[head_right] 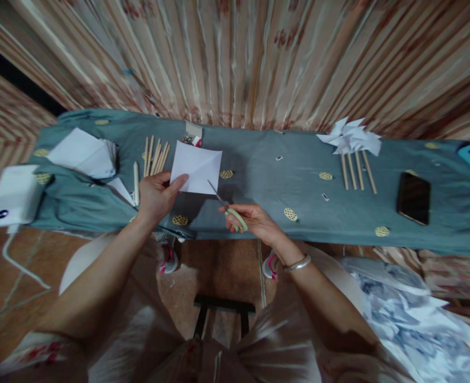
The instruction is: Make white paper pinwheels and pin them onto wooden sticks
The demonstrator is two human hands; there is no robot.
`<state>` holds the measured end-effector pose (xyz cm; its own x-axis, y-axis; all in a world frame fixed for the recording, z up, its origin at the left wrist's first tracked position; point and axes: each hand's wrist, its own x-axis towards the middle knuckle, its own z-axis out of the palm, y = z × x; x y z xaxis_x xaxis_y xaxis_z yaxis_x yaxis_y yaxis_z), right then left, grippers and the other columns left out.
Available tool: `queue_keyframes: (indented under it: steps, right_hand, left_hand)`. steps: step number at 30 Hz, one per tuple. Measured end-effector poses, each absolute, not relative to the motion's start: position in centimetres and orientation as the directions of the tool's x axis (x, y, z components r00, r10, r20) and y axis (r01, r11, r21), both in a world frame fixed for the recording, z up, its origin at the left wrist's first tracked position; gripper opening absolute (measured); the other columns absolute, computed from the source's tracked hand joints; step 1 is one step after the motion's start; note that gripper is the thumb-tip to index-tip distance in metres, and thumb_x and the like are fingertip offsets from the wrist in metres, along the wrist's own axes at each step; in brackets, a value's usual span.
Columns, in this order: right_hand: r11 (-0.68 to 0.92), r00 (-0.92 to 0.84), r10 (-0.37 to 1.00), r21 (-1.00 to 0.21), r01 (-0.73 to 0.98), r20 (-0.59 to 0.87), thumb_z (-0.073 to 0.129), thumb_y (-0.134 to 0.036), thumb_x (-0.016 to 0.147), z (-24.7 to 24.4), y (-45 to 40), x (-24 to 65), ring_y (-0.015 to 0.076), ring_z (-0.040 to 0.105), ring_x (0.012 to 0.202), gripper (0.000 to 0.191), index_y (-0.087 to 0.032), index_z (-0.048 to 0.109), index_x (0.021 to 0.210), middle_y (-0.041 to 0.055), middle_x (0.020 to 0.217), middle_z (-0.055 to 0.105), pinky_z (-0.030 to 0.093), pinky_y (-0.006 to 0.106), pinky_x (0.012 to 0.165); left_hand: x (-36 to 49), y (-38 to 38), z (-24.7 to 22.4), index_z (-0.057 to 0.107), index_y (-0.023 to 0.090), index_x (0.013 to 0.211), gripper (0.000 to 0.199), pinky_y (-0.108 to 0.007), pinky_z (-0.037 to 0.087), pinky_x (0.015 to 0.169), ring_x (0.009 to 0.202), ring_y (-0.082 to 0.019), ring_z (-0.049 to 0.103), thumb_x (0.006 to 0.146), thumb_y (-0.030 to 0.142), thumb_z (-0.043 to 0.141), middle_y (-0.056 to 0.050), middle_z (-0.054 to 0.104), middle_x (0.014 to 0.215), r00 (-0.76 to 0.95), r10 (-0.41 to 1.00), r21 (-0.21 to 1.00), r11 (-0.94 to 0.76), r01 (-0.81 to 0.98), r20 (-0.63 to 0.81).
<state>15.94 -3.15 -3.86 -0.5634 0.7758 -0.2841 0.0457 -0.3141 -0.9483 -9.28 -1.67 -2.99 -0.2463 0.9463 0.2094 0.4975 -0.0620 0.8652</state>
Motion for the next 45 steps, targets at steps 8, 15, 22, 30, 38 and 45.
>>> queue_keyframes:
  steps: [8,15,22,30,38,45]
  right_hand:
    - [-0.339,-0.556,0.774,-0.94,0.041,-0.304,0.08,-0.052,0.069,-3.73,-3.09,15.75,0.0099,0.056,0.059,0.048,-0.017,0.075,0.102,0.0014,0.071,0.066,0.042,0.023,0.052]
    - [-0.352,-0.552,0.774,-0.936,0.033,-0.31,0.081,-0.054,0.067,-3.71,-3.03,15.82,0.0096,0.056,0.058,0.052,-0.016,0.075,0.102,0.0021,0.071,0.066,0.041,0.023,0.051]
    - [-0.36,-0.55,0.769,-0.931,0.049,-0.326,0.082,-0.055,0.065,-3.48,-3.1,15.65,0.0093,0.055,0.058,0.053,-0.015,0.075,0.1,0.002,0.071,0.066,0.042,0.023,0.052]
    - [-0.399,-0.542,0.761,-0.916,0.045,-0.357,0.085,-0.051,0.062,-3.28,-3.01,15.53,0.008,0.055,0.057,0.051,-0.015,0.076,0.097,0.0012,0.069,0.066,0.044,0.022,0.052]
    - [-0.438,-0.539,0.751,-0.899,0.025,-0.381,0.088,-0.047,0.06,-3.03,-3.06,15.55,0.0068,0.055,0.055,0.05,-0.016,0.077,0.097,-0.0009,0.066,0.066,0.048,0.022,0.054]
    - [-0.463,-0.524,0.756,-0.886,-0.005,-0.392,0.09,-0.044,0.056,-3.36,-3.07,15.49,0.0062,0.055,0.055,0.046,-0.018,0.078,0.093,-0.0022,0.065,0.065,0.049,0.021,0.056]
  left_hand:
    - [-9.17,-1.72,-3.04,0.049,0.019,0.051,0.039,-0.026,0.025,0.051,0.053,-0.011,0.035,0.078,0.043,0.063,0.003,0.038,0.052,-0.236,0.95,0.875,-0.068,0.48,0.203]
    - [-9.09,-1.75,-2.68,0.045,0.019,0.05,0.039,-0.025,0.025,0.05,0.054,-0.011,0.034,0.076,0.04,0.064,0.003,0.036,0.052,-0.247,0.951,0.878,-0.049,0.475,0.187]
    - [-9.09,-1.73,-2.72,0.043,0.019,0.049,0.041,-0.026,0.022,0.05,0.053,-0.01,0.031,0.076,0.041,0.064,0.004,0.032,0.051,-0.229,0.952,0.869,-0.068,0.49,0.203]
    - [-9.33,-1.53,-3.22,0.043,0.019,0.049,0.042,-0.025,0.021,0.049,0.053,-0.01,0.029,0.075,0.044,0.063,0.005,0.031,0.051,-0.228,0.952,0.877,-0.075,0.475,0.205]
    - [-9.32,-1.66,-2.97,0.045,0.018,0.05,0.041,-0.025,0.023,0.049,0.053,-0.01,0.031,0.075,0.045,0.064,0.004,0.034,0.05,-0.227,0.957,0.889,-0.062,0.454,0.182]
    - [-9.1,-1.82,-2.39,0.045,0.018,0.049,0.039,-0.025,0.023,0.049,0.052,-0.01,0.031,0.074,0.041,0.065,0.005,0.034,0.05,-0.247,0.954,0.893,-0.043,0.449,0.17]
